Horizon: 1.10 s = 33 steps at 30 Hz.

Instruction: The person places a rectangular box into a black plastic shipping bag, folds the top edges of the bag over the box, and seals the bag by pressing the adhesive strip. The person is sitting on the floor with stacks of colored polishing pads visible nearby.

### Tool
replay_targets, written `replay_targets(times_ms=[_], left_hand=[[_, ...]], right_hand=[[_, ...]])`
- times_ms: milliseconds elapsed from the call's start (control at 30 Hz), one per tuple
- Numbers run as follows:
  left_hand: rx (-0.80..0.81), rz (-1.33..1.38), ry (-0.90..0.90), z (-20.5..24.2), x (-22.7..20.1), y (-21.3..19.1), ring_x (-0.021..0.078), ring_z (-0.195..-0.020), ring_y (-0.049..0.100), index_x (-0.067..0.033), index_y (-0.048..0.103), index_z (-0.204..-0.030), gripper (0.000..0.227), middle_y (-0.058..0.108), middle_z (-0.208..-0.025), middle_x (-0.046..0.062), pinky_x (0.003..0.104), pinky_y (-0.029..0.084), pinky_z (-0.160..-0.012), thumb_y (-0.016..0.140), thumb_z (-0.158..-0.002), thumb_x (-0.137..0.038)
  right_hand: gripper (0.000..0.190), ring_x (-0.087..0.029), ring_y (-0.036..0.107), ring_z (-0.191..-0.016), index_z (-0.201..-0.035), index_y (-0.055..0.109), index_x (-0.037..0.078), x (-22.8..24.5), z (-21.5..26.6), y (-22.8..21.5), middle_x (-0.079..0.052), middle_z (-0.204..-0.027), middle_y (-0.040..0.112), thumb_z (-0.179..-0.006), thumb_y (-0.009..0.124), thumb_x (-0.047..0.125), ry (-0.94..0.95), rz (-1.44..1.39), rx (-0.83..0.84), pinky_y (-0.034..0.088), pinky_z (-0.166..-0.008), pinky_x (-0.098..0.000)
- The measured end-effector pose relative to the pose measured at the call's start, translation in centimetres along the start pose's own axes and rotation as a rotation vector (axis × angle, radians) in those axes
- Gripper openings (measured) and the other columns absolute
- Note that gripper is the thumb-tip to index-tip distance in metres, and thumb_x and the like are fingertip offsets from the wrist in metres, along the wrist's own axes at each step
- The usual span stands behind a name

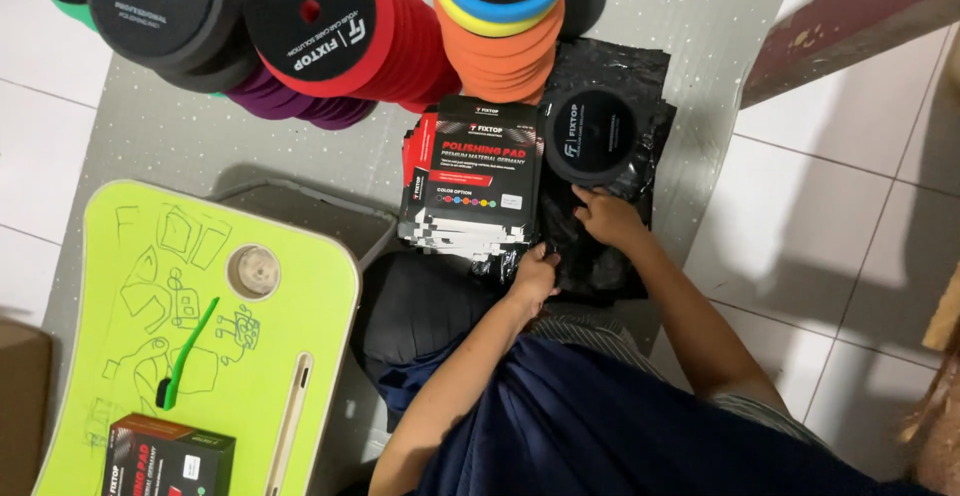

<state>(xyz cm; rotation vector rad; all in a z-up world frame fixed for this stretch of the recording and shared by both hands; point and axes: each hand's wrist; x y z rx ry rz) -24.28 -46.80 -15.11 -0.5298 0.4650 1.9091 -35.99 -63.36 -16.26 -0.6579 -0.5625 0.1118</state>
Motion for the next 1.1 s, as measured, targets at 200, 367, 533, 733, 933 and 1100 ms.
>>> replay_targets(times_ms=[200, 367, 533, 733, 933, 1100], left_hand=[[0.327, -0.154, 0.393, 2.2, -0.5, -0.9, 0.0151, -0.107, 0.064, -0.0112, 0.07, -0.13, 0.03, 0.073, -0.118, 0.006, 0.039, 0.054, -0.097, 0.051, -0.107, -0.01], [0.637, -0.296, 0.604, 9.7, -5.8, -5.5, 0.0191, -0.096, 0.062, -0.0016, 0.073, -0.109, 0.017, 0.075, -0.102, 0.013, 0.047, 0.053, -0.093, 0.062, -0.099, -0.008], [0.83, -0.289, 0.924, 18.8, -12.5, -12.0, 0.0281, -0.066, 0.054, -0.0035, 0.067, -0.084, 0.017, 0.06, -0.072, 0.012, 0.044, 0.045, -0.064, 0.069, -0.096, -0.015], [0.733, 0.335, 1.127, 24.2, -8.6, -19.2, 0.0372, -0.101, 0.049, -0.0029, 0.047, -0.119, 0.055, 0.053, -0.11, 0.022, 0.052, 0.04, -0.089, 0.076, -0.084, -0.033], [0.448, 0.743, 1.305, 28.9, 1.4, -24.9, 0.0498, -0.147, 0.032, -0.0342, 0.011, -0.164, 0.133, 0.034, -0.161, 0.026, 0.066, 0.029, -0.119, 0.084, -0.06, -0.074], [0.023, 0.767, 1.265, 31.8, 6.2, -27.3, 0.047, -0.132, 0.053, -0.0293, 0.011, -0.165, 0.138, 0.046, -0.152, 0.026, 0.057, 0.05, -0.105, 0.084, -0.058, -0.078]], right_hand=[[0.049, -0.037, 0.053, -0.135, -0.156, 0.047, 0.03, 0.2, -0.6, -0.8, -0.022, -0.141, 0.058, -0.108, 0.041, 0.04, 0.01, -0.035, -0.096, 0.042, -0.112, -0.0477], [0.07, -0.042, 0.05, -0.137, -0.143, 0.06, 0.014, 5.1, 3.6, -5.5, -0.027, -0.139, 0.061, -0.102, 0.032, 0.063, 0.041, -0.129, 0.047, 0.038, -0.116, -0.0508], [0.108, -0.042, 0.034, -0.148, -0.155, 0.032, -0.009, 11.4, 7.7, -7.7, -0.034, -0.158, 0.036, -0.081, 0.065, 0.062, 0.154, -0.977, 0.36, 0.022, -0.12, -0.0568], [0.048, -0.04, 0.067, -0.114, -0.132, 0.061, -0.004, 10.9, 3.9, -2.6, -0.023, -0.125, 0.068, -0.085, 0.071, -0.005, -0.473, -1.381, 0.291, 0.054, -0.094, -0.0603], [0.048, -0.032, 0.069, -0.107, -0.134, 0.063, 0.002, 29.4, 8.6, -0.8, -0.022, -0.123, 0.068, -0.09, 0.078, 0.011, -0.502, -1.103, -0.003, 0.056, -0.095, -0.0531], [0.037, -0.022, 0.065, -0.101, -0.128, 0.069, 0.007, 35.2, 4.7, 2.8, -0.014, -0.11, 0.07, -0.098, 0.081, 0.025, -0.616, -0.577, -0.282, 0.052, -0.088, -0.0458]])
Point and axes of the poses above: each hand's wrist, its own z-axis away from the middle knuckle, its own y-axis out of the palm, x = y × z
